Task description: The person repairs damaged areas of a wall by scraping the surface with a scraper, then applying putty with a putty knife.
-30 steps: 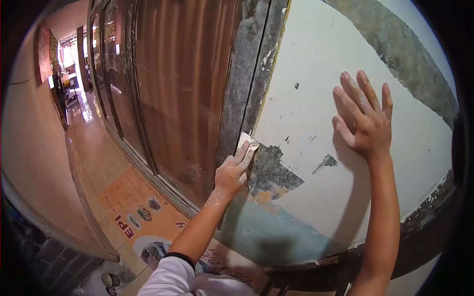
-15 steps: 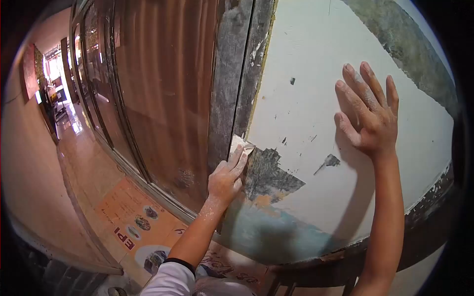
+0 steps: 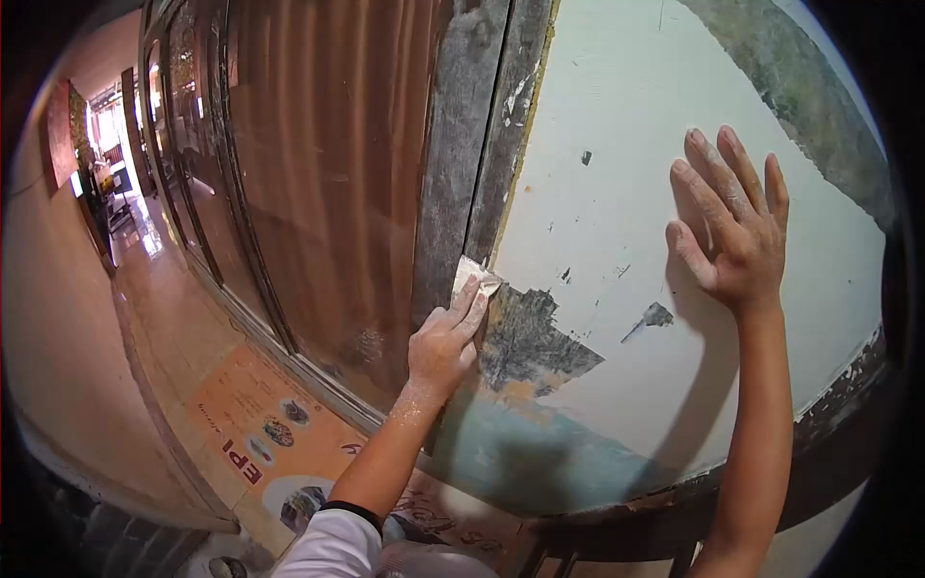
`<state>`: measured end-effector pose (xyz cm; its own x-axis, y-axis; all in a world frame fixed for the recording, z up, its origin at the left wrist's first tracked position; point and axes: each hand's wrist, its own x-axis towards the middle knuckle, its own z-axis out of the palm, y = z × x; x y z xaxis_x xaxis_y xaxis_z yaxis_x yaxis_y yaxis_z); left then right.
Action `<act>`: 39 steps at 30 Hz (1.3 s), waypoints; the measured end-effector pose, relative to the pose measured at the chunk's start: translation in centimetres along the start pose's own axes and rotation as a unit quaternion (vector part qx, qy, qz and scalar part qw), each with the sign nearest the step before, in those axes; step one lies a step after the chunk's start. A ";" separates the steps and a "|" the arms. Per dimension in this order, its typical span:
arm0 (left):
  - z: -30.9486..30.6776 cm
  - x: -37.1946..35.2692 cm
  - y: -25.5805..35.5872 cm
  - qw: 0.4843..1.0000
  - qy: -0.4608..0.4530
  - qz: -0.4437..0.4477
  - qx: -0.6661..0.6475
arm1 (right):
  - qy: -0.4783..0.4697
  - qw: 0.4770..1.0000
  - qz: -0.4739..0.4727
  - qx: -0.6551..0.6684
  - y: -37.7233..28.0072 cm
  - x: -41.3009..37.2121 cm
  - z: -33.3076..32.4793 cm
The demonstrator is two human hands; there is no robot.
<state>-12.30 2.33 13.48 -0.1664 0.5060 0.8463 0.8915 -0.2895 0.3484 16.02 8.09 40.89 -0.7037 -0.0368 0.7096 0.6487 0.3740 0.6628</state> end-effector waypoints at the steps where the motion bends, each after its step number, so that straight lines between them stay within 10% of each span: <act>1: 0.1 0.0 -0.1 1.000 0.010 0.007 -0.004 | -0.005 1.000 0.002 0.002 0.0 0.1 -0.1; 39: -1.2 0.6 -0.1 1.000 -0.010 -0.008 0.014 | -0.083 0.994 -0.065 0.007 -1.9 1.0 0.5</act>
<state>-12.99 1.68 14.49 -0.1722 0.5275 0.8319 0.9003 -0.2585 0.3503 13.91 7.85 40.22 -0.8206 0.0668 0.5676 0.5452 0.3889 0.7426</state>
